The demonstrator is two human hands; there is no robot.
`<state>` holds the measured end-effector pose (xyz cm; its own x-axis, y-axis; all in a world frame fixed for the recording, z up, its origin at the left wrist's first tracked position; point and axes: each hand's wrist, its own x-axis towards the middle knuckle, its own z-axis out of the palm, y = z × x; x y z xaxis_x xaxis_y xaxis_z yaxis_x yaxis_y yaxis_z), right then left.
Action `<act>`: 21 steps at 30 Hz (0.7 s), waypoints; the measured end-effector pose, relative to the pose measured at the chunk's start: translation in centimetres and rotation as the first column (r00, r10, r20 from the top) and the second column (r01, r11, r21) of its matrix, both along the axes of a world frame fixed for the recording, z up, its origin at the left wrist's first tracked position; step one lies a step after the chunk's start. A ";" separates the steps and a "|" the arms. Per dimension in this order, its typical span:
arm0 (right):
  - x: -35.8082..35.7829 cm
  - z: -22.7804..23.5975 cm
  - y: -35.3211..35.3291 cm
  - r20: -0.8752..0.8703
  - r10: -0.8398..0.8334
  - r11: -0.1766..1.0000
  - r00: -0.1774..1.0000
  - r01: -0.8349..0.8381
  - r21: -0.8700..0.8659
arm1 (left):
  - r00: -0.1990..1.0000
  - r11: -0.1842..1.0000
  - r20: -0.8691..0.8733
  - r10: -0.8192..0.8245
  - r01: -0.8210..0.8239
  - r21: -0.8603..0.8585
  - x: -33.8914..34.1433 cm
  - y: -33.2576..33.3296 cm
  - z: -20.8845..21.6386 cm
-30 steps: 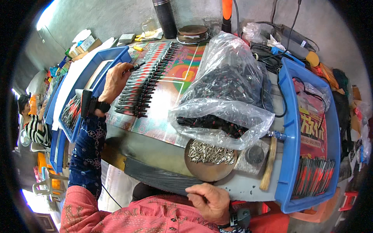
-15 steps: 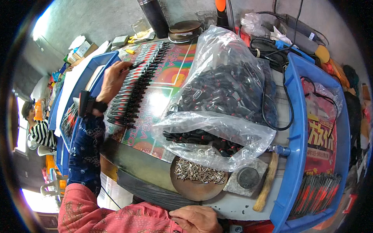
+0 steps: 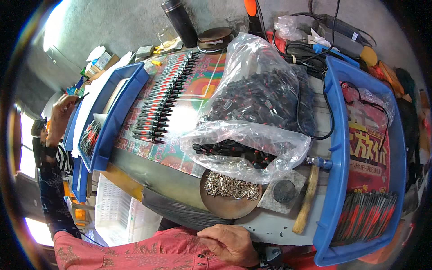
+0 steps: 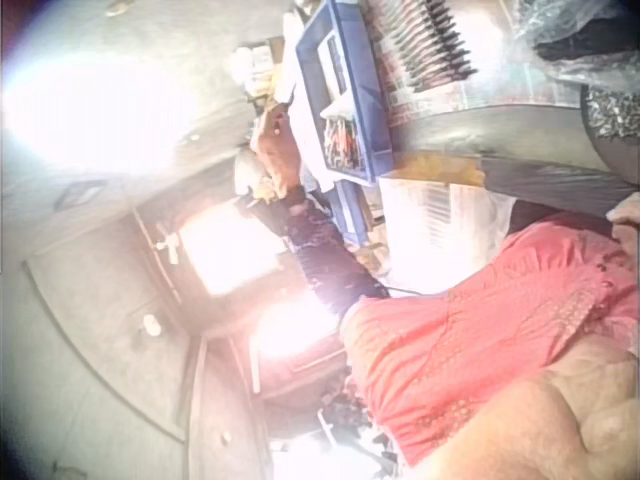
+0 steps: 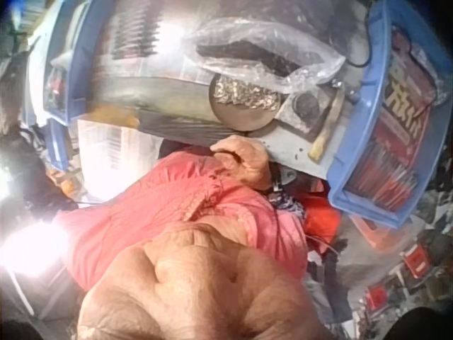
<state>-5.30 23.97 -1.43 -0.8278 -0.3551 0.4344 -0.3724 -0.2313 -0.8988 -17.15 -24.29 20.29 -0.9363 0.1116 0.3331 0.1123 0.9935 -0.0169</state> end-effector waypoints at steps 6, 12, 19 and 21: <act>0.1 0.0 0.0 0.011 -0.017 0.999 1.000 0.016 0.049 | 0.979 0.964 -0.064 -0.195 0.180 -0.196 -8.3 -1.0 4.8; 0.6 -0.3 -0.4 0.046 -0.059 0.996 0.997 0.056 0.068 | 0.931 0.937 -0.111 -0.349 0.348 -0.027 -21.2 3.6 -1.5; 0.2 -0.6 -0.2 -0.046 -0.093 0.989 0.995 0.097 0.114 | 0.959 0.946 -0.054 -0.277 0.282 0.162 -27.2 9.3 -12.9; 0.1 -0.6 0.0 -0.050 -0.072 0.990 0.996 0.078 0.117 | 0.941 0.929 -0.121 -0.316 0.332 0.162 -28.3 10.4 -14.9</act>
